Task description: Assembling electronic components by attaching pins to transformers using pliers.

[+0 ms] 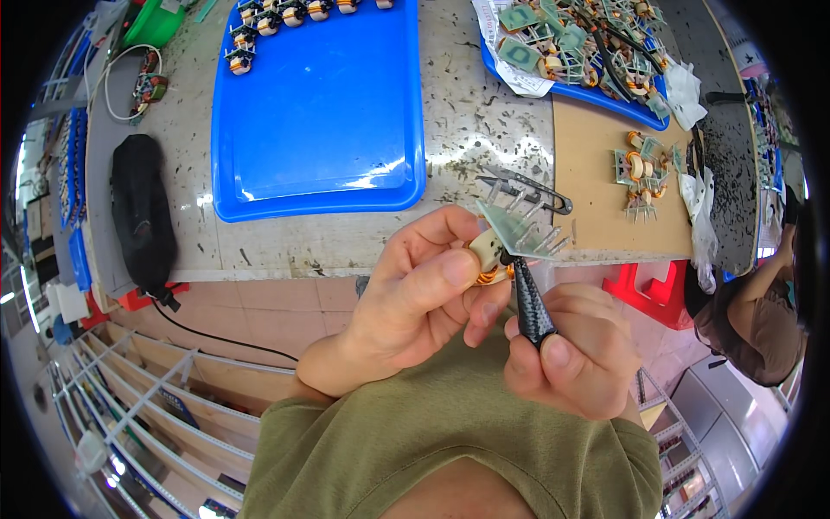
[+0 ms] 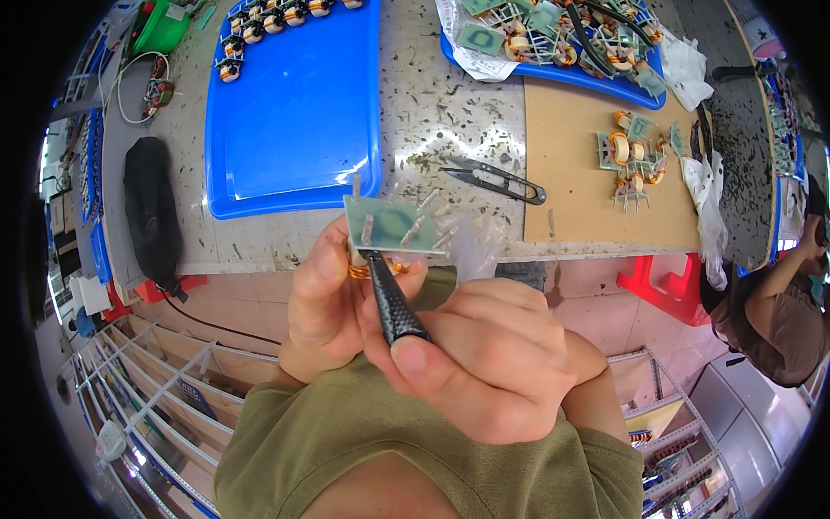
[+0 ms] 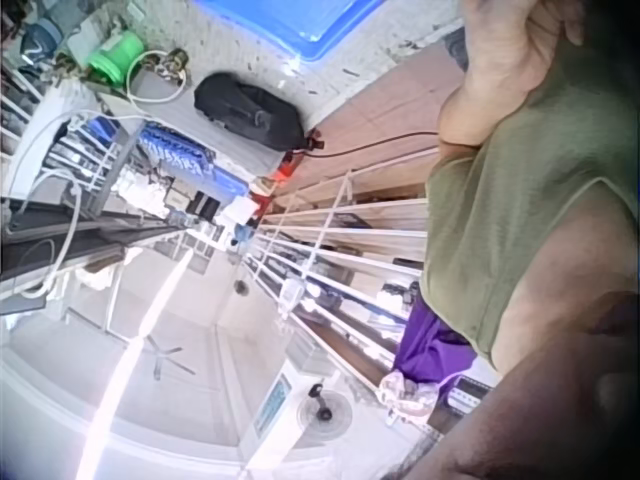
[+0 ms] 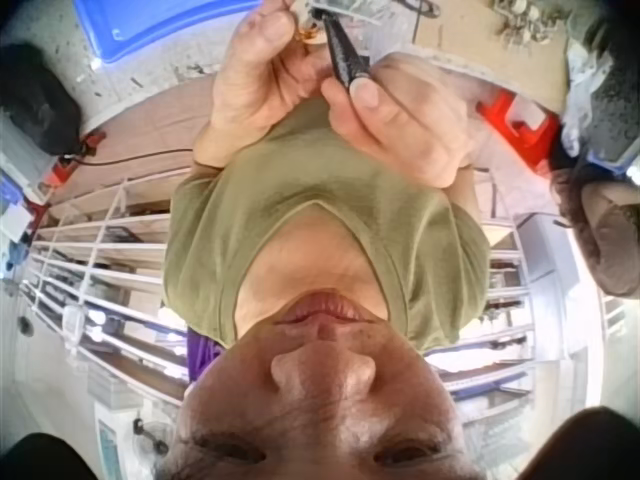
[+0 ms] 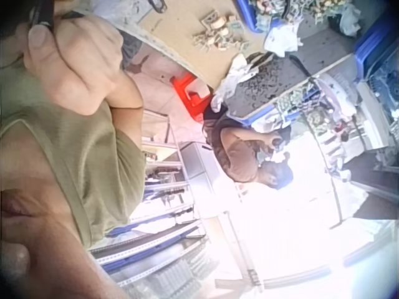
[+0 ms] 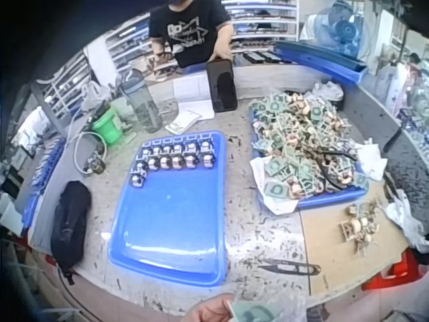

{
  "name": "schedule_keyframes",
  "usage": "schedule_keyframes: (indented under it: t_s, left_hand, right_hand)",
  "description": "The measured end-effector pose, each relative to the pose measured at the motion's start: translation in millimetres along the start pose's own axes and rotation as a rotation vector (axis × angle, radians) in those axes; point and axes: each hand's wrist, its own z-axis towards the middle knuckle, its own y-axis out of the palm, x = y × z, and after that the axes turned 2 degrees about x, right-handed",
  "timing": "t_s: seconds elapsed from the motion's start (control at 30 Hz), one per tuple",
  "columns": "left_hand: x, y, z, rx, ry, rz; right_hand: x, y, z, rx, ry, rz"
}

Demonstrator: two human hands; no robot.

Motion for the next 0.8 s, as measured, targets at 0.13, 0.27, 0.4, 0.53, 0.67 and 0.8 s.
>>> schedule_keyframes:
  t_s: [0.13,0.27,0.4,0.53,0.67,0.8]
  left_hand:
    - [0.1,1.8,0.3,-0.011,-0.006,-0.006]
    - [-0.8,1.8,0.4,0.008,-0.003,-0.009]
    - [-0.4,7.1,0.3,0.068,0.019,-0.032]
    - [-0.4,1.0,0.6,-0.014,-0.009,-0.025]
    - [-0.8,3.7,0.9,-0.002,0.027,-0.039]
    - [-2.4,4.3,1.7,0.052,0.031,-0.020]
  right_hand:
    - [-1.3,-2.2,0.5,-0.017,0.021,0.011]
    - [-0.4,-0.6,-0.5,0.008,0.008,-0.001]
    - [-0.8,0.0,-1.2,0.002,0.017,0.021]
    - [-0.2,0.0,-0.5,0.019,0.003,-0.013]
    - [-0.5,-1.7,0.9,-0.011,0.024,-0.003]
    - [-1.0,2.8,-0.6,0.038,0.009,-0.057]
